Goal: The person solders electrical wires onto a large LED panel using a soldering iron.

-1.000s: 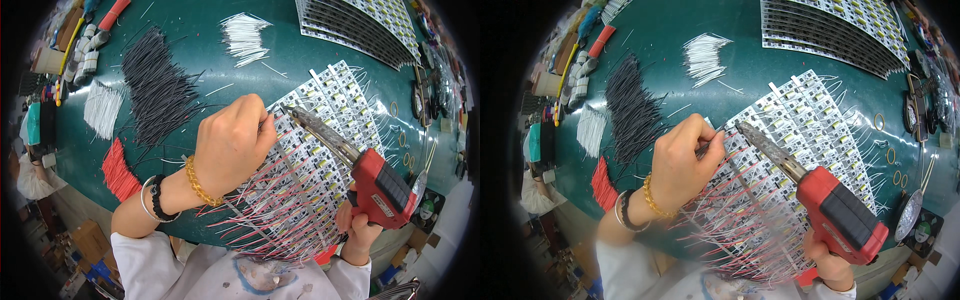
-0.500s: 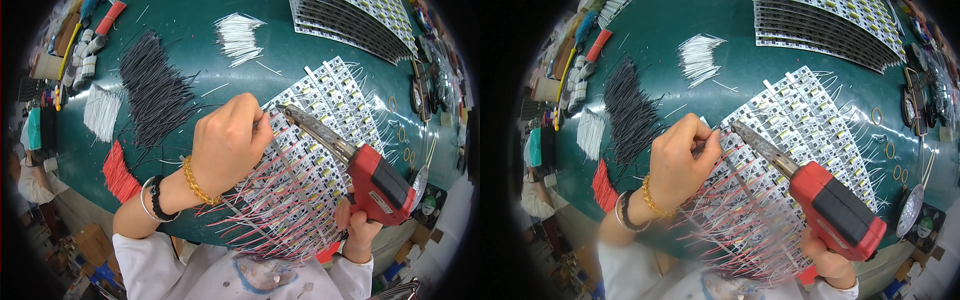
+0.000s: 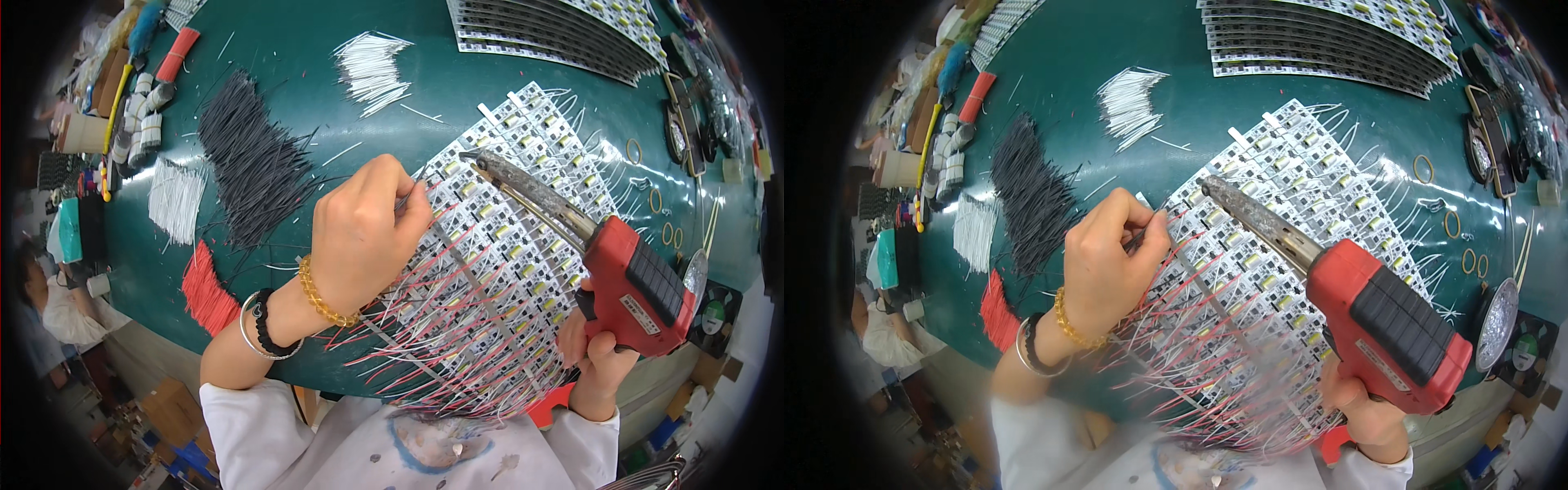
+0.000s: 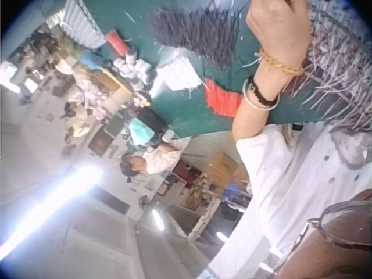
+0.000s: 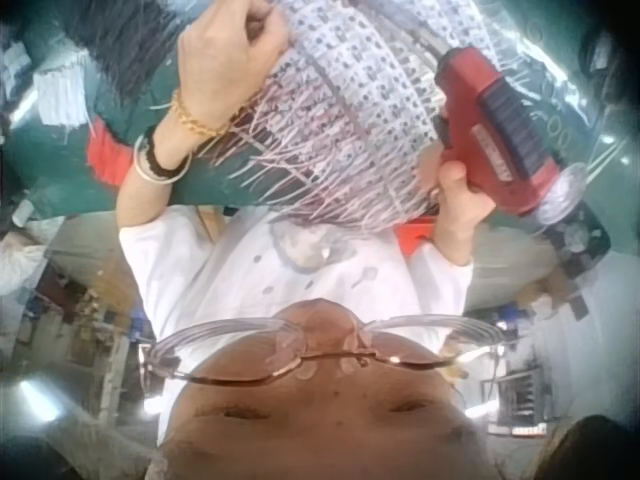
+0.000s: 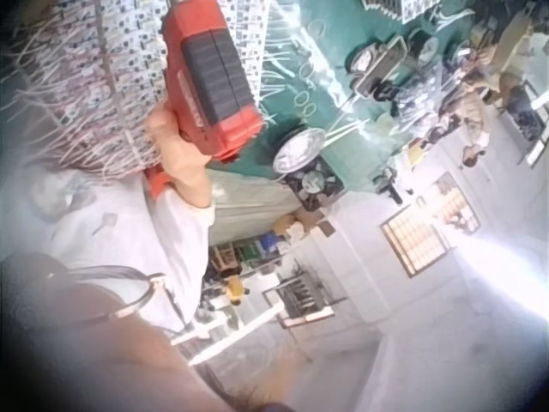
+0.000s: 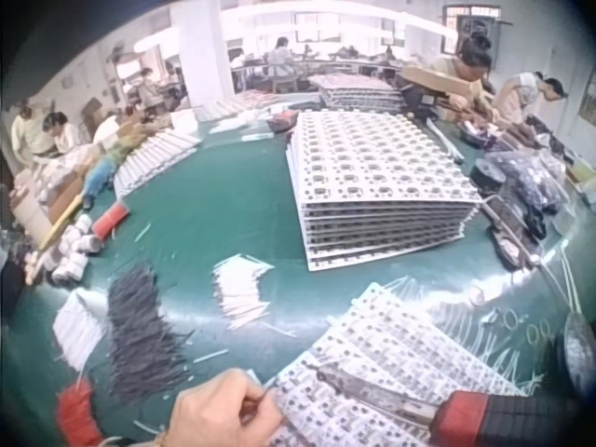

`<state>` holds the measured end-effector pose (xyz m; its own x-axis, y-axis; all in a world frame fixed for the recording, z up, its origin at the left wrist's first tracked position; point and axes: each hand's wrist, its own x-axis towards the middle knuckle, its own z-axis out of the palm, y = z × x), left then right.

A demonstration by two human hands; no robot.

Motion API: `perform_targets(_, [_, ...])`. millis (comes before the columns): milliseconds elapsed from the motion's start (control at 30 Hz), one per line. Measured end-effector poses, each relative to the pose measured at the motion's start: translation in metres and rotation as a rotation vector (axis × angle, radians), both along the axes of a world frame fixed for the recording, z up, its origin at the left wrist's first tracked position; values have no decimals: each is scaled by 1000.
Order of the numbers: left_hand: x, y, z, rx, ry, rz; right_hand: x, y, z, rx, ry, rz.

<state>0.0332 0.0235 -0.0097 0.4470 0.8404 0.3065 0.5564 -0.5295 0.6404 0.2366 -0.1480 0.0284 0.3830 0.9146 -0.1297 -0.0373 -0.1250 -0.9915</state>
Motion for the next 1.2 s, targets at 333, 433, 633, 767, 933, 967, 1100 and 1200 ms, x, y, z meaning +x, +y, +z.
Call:
perform_targets(333, [-4, 6, 11, 201, 72, -6, 8, -21, 12, -18, 8, -37])
perform_targets(433, [-7, 5, 22, 394, 140, -25, 14, -26, 13, -53, 27, 5])
perform_targets(633, [4, -9, 21, -250, -56, -20, 5, -28, 7, -55, 24, 10])
perform_targets(767, [5, -11, 8, -111, -31, -22, 5, -33, -5, -58, -95, 13])
perform_targets(933, [6, -12, 5, -35, -6, -14, 12, -38, -20, -31, -158, 85])
perform_targets(967, [6, -11, 4, -25, -7, -19, 12, -37, -20, -35, -162, 85])
perform_targets(1100, [6, -8, 4, -23, -1, -37, 4, -32, -16, -67, -110, 47])
perform_targets(1200, [7, -10, 4, 13, 0, -30, -3, -27, -11, -85, -65, 17])
